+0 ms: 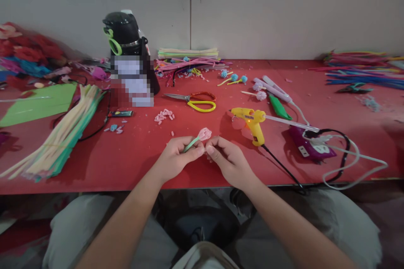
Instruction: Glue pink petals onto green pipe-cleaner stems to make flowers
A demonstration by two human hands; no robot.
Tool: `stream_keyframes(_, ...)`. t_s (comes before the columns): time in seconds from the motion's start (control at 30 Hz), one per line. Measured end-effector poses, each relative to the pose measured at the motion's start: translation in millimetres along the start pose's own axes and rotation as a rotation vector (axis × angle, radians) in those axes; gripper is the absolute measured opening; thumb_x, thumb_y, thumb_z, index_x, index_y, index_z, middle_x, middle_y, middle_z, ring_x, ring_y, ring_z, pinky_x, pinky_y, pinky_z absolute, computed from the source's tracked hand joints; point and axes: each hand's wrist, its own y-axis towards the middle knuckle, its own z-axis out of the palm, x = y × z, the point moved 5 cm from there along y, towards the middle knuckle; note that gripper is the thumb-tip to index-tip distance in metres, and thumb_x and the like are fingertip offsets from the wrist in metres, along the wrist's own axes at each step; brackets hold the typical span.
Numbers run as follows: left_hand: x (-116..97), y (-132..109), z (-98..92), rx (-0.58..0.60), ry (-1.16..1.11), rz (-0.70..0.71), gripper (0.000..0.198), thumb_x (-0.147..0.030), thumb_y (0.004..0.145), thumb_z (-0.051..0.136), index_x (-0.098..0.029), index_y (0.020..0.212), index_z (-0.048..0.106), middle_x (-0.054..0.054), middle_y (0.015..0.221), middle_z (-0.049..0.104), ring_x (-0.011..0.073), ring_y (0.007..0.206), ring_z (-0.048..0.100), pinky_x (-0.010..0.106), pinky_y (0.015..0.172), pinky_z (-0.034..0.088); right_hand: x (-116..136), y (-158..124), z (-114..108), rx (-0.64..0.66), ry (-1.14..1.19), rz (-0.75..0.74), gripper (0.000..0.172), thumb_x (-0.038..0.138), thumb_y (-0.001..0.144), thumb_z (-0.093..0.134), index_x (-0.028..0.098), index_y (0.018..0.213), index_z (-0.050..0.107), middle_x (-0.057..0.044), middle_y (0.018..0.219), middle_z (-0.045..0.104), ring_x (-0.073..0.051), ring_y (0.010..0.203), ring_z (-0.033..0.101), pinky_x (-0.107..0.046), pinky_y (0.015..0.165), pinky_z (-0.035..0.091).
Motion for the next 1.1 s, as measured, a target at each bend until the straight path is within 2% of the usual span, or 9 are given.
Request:
stream_keyframes(0.17, 0, 1, 1.6, 0.039, -0.042, 0.001, 0.029, -0.039, 0.091, 0.064, -0.016, 0.075, 0.058, -0.005, 0.063, 0.038, 0.0084, 0.057, 0.03, 0.024, 0.056, 0.027, -1, 1, 4, 0.065, 0.085, 0.007, 0.031, 0.048, 0.098, 0.055, 0.02, 0.083, 0.056, 0.001, 0.073, 0.053, -0.014, 0.068, 0.05, -0.027, 0.068, 0.044)
stream_keyframes(0.27, 1, 0, -1.2, 0.0, 0.068, 0.004, 0.03, -0.042, 0.091, 0.062, -0.016, 0.077, 0.06, -0.005, 0.065, 0.042, 0.0091, 0.058, 0.034, 0.024, 0.056, 0.028, -1, 2, -1, 0.055, 0.034, 0.018, 0.032, 0.049, 0.096, 0.056, 0.02, 0.083, 0.056, 0.001, 0.072, 0.053, -0.013, 0.067, 0.05, -0.027, 0.066, 0.044)
stream_keyframes(0.47, -6, -5, -11.6, -0.135, 0.495, 0.092, 0.028, -0.04, 0.101, 0.047, -0.018, 0.088, 0.06, -0.003, 0.074, 0.056, 0.012, 0.069, 0.049, 0.026, 0.064, 0.035, -2, 6, -27, -0.072, -0.167, 0.034, 0.031, 0.046, 0.098, 0.052, 0.02, 0.081, 0.055, 0.0, 0.071, 0.055, -0.014, 0.066, 0.053, -0.027, 0.066, 0.046)
stream_keyframes(0.57, -10, -7, -13.1, -0.173, 0.602, 0.132, 0.033, -0.035, 0.104, 0.038, -0.019, 0.08, 0.053, -0.003, 0.07, 0.051, 0.0115, 0.065, 0.046, 0.027, 0.063, 0.032, -4, 8, -38, -0.145, -0.193, 0.051, 0.029, 0.045, 0.094, 0.058, 0.019, 0.081, 0.06, 0.0, 0.069, 0.057, -0.014, 0.065, 0.055, -0.027, 0.066, 0.047)
stream_keyframes(0.67, -11, -7, -12.6, -0.194, 0.677, 0.171, 0.033, -0.033, 0.104, 0.039, -0.019, 0.076, 0.05, -0.003, 0.068, 0.05, 0.0116, 0.062, 0.044, 0.027, 0.062, 0.031, -3, 9, -42, -0.192, -0.2, 0.046, 0.027, 0.042, 0.09, 0.063, 0.019, 0.078, 0.064, 0.0, 0.068, 0.06, -0.014, 0.065, 0.057, -0.027, 0.065, 0.048)
stream_keyframes(0.83, -7, -4, -10.6, -0.208, 0.724, 0.204, 0.027, -0.033, 0.102, 0.044, -0.018, 0.085, 0.06, 0.0, 0.076, 0.063, 0.0134, 0.068, 0.054, 0.027, 0.066, 0.035, -2, 9, -40, -0.223, -0.148, 0.031, 0.021, 0.038, 0.087, 0.068, 0.019, 0.077, 0.067, 0.001, 0.065, 0.062, -0.013, 0.063, 0.058, -0.026, 0.065, 0.049)
stream_keyframes(1.1, -2, -1, -3.5, -0.193, 0.727, 0.144, 0.028, -0.031, 0.099, 0.048, -0.018, 0.076, 0.058, -0.003, 0.064, 0.056, 0.011, 0.058, 0.046, 0.026, 0.06, 0.032, 1, 9, -24, -0.18, -0.204, -0.053, 0.02, 0.035, 0.093, 0.062, 0.019, 0.083, 0.068, -0.003, 0.079, 0.072, -0.016, 0.073, 0.065, -0.028, 0.071, 0.051)
